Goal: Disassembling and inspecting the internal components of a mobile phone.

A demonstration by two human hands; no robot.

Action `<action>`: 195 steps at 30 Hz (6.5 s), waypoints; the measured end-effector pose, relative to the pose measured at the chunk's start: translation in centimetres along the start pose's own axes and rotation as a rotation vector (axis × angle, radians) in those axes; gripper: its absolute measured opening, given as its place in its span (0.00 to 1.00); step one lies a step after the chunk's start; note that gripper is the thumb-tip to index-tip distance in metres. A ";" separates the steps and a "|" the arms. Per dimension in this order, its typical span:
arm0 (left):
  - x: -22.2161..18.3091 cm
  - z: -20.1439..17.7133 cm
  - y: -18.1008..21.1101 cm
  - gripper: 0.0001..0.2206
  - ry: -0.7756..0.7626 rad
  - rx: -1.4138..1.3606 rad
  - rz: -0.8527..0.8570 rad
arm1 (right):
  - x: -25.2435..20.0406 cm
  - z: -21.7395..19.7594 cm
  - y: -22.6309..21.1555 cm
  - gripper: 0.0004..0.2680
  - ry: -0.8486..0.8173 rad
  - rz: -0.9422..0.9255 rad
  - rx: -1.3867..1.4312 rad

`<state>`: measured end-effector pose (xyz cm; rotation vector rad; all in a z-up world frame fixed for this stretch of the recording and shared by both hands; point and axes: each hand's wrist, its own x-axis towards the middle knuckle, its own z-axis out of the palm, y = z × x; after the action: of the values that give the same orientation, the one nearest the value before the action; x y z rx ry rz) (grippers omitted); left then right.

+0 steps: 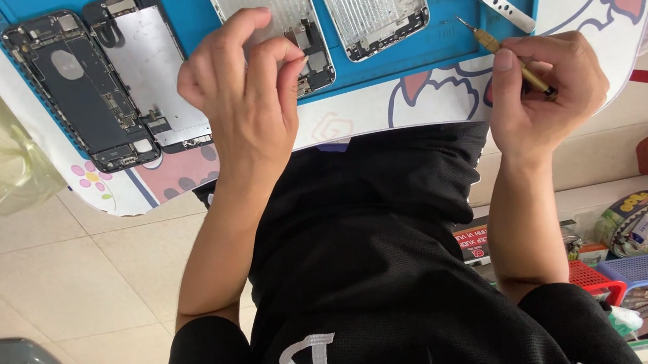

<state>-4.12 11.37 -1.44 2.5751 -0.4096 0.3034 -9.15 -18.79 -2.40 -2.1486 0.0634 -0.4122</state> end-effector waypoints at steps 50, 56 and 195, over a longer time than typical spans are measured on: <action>-0.7 0.2 -0.5 0.16 0.105 -0.090 0.109 | -1.5 0.1 2.8 0.08 0.030 0.087 0.157; -0.9 0.2 -0.6 0.15 0.115 -0.102 0.099 | -1.2 0.1 2.7 0.11 0.071 0.096 0.182; -0.4 -0.6 -0.4 0.13 0.035 -0.250 0.017 | 3.4 8.3 -6.5 0.09 -0.395 -0.115 -0.015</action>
<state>-4.46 12.13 -1.27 2.3198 -0.4290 0.2834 -4.00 -9.12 -0.57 -2.2166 -0.2813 -0.0460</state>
